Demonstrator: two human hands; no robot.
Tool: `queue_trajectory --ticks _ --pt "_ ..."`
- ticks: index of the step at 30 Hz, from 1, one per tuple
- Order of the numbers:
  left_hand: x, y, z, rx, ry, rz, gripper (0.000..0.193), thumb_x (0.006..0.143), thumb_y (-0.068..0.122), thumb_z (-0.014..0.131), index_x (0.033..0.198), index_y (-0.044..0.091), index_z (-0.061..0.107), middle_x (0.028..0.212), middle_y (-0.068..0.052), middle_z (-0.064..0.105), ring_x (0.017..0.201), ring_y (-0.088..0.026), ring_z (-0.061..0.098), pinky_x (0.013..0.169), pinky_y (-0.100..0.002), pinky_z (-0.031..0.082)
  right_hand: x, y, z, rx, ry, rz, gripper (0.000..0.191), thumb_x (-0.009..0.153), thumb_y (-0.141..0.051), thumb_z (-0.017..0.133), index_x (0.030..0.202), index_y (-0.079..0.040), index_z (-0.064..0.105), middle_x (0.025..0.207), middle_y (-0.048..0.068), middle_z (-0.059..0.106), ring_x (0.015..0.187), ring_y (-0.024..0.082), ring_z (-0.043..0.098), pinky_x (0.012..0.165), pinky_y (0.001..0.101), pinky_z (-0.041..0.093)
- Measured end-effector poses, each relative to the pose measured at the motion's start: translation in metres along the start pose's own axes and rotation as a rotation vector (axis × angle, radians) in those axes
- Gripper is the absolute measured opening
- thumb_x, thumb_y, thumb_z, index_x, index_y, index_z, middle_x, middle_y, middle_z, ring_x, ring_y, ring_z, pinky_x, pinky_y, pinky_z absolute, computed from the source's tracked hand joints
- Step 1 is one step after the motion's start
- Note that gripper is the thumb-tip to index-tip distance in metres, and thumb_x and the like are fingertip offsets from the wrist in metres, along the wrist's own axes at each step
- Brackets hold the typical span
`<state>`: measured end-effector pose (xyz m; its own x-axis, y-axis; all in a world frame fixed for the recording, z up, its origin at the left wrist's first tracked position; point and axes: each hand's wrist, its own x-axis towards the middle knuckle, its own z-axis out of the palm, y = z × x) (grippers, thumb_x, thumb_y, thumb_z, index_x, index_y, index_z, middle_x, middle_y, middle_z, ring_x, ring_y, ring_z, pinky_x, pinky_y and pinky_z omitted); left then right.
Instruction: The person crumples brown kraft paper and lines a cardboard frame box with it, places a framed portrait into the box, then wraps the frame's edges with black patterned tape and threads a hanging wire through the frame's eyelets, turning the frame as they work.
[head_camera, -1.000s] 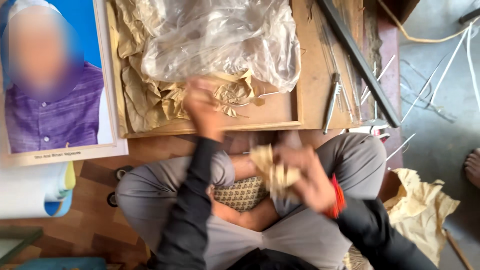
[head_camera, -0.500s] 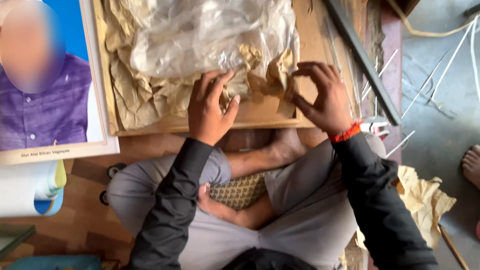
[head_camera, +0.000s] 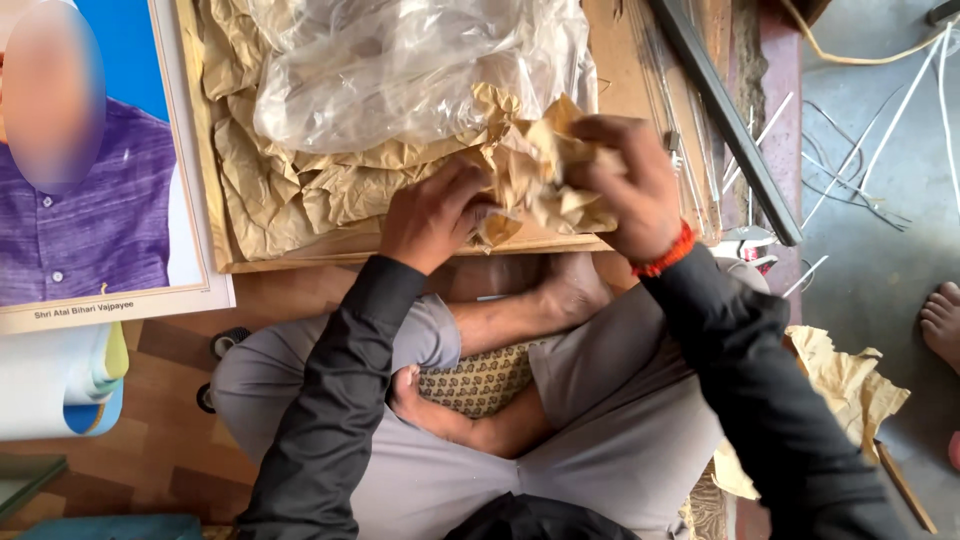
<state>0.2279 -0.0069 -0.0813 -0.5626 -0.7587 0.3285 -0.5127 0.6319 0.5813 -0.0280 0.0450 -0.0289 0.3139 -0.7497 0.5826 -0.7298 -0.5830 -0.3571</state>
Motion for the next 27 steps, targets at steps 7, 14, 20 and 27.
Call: queue_trajectory --ticks 7,14,20,27 --pt "-0.017 0.010 -0.008 0.086 0.314 -0.098 0.026 0.096 0.014 0.079 0.118 0.014 0.065 0.120 -0.002 0.064 0.105 -0.023 0.069 0.083 -0.035 0.059 -0.010 0.001 -0.011 -0.033 -0.064 0.400 0.009 0.094 0.001 0.067 0.102 -0.005 0.067 0.143 0.010 0.064 0.136 0.030 0.056 0.116 0.0425 0.048" --pt "-0.033 0.014 0.008 0.273 0.044 0.121 0.026 0.088 0.004 0.075 0.111 0.010 0.067 0.127 -0.006 0.063 0.112 -0.026 0.065 0.092 -0.040 0.056 -0.011 -0.016 0.033 -0.111 -0.347 0.138 0.040 0.082 -0.015 0.071 0.121 -0.008 0.071 0.158 0.021 0.046 0.149 0.043 0.032 0.120 0.0578 0.022" --pt "-0.037 -0.001 0.002 0.134 0.121 0.009 0.045 0.089 0.000 0.065 0.133 0.011 0.059 0.150 -0.009 0.053 0.138 -0.031 0.055 0.116 -0.045 0.047 -0.019 0.004 0.024 0.042 -0.331 0.290 0.060 0.074 -0.006 0.059 0.133 -0.018 0.064 0.173 0.013 0.031 0.165 0.033 0.023 0.135 0.0508 0.015" --pt "-0.019 0.001 0.055 0.267 -0.062 -0.073 0.079 0.101 0.024 0.055 0.168 0.010 0.015 0.175 -0.015 0.008 0.163 -0.035 0.005 0.133 -0.055 0.006 -0.022 0.005 0.073 -0.138 -0.394 0.213 0.067 0.101 -0.024 0.059 0.160 -0.003 0.036 0.170 0.020 0.025 0.159 0.037 0.018 0.129 0.0509 0.012"
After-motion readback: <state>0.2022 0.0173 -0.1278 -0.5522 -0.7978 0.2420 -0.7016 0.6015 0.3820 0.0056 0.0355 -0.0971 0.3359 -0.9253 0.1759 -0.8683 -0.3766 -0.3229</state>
